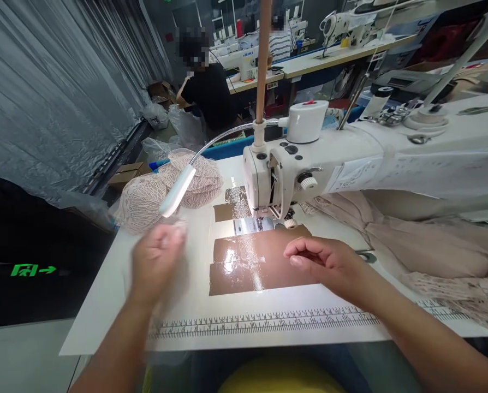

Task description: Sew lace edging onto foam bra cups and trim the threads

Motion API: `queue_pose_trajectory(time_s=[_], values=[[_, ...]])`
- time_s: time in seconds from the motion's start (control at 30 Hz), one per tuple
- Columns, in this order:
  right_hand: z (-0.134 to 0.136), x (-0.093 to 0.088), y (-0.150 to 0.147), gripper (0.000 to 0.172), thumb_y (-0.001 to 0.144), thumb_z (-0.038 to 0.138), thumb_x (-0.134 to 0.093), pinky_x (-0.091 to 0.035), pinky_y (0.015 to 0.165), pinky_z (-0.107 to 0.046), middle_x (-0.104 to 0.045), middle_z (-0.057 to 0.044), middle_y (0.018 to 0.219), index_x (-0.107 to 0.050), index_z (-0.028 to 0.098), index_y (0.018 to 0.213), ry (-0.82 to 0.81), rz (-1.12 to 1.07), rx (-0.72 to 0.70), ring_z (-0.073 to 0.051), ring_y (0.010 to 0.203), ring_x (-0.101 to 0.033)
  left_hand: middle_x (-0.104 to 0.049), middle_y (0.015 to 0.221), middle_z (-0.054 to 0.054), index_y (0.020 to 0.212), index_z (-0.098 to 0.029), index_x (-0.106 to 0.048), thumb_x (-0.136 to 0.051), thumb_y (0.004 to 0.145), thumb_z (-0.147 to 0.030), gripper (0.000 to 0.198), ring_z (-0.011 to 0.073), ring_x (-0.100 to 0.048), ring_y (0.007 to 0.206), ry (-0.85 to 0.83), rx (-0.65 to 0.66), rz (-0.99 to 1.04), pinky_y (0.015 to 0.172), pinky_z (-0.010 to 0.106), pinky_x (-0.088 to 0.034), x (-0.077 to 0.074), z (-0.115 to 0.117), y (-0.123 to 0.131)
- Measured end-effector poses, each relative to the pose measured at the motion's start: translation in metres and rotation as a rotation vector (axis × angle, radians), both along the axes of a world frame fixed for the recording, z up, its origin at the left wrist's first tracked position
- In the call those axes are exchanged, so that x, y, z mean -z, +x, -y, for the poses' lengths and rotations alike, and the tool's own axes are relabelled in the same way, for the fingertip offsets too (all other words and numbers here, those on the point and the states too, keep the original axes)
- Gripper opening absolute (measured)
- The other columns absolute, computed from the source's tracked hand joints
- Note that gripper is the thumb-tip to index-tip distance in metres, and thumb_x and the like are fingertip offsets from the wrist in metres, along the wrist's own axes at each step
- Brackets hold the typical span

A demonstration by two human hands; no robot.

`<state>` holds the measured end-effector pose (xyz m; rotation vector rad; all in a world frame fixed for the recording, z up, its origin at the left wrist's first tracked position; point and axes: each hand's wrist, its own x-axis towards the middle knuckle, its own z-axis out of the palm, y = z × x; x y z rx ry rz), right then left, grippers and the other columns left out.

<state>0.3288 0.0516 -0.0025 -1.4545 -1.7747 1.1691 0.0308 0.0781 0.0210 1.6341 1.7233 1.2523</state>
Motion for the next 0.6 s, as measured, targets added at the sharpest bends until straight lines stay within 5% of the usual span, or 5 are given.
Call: queue_pose_trajectory(time_s=[0.13,0.27,0.4,0.6], values=[[-0.019,-0.008,-0.012,0.022,0.085,0.022,-0.045,-0.043,0.065,-0.028,-0.067,-0.001,0.086,-0.067,0.023,0.089,0.145,0.211,-0.125,-0.017,0.078,-0.059,-0.058,0.064,0.010,0.064,-0.014,-0.056,-0.042,0.084,-0.012,0.025,0.0226,-0.055,0.066,0.086,0.390,-0.920,0.060,0.033,-0.043,0.044,-0.019,0.069],[-0.033,0.005,-0.023,0.027,0.084,0.013,-0.041,-0.041,0.066,-0.027,-0.066,-0.002,0.081,-0.067,0.022,0.085,0.316,0.344,-0.202,-0.016,0.075,-0.057,-0.057,0.061,0.012,0.067,-0.012,-0.058,-0.042,0.076,-0.003,0.021,0.0260,-0.054,0.064,0.085,0.512,-1.032,0.056,0.035,-0.040,0.077,-0.013,0.114],[-0.033,0.030,-0.032,0.027,0.083,0.006,-0.041,-0.041,0.064,-0.025,-0.061,-0.004,0.081,-0.065,0.017,0.081,0.448,0.496,-0.242,-0.015,0.073,-0.054,-0.055,0.062,0.012,0.067,-0.013,-0.057,-0.042,0.080,-0.010,0.020,0.0256,-0.052,0.062,0.087,0.609,-1.008,0.060,0.039,-0.042,0.067,-0.001,0.114],[-0.029,0.050,-0.040,0.019,0.080,0.005,-0.048,-0.042,0.066,-0.029,-0.061,-0.008,0.084,-0.065,0.014,0.083,0.629,0.774,-0.227,-0.019,0.078,-0.055,-0.062,0.072,0.006,0.076,-0.015,-0.062,-0.039,0.091,-0.023,0.028,0.0170,-0.057,0.069,-0.101,0.804,-0.535,0.065,0.029,-0.046,0.033,-0.017,0.088]])
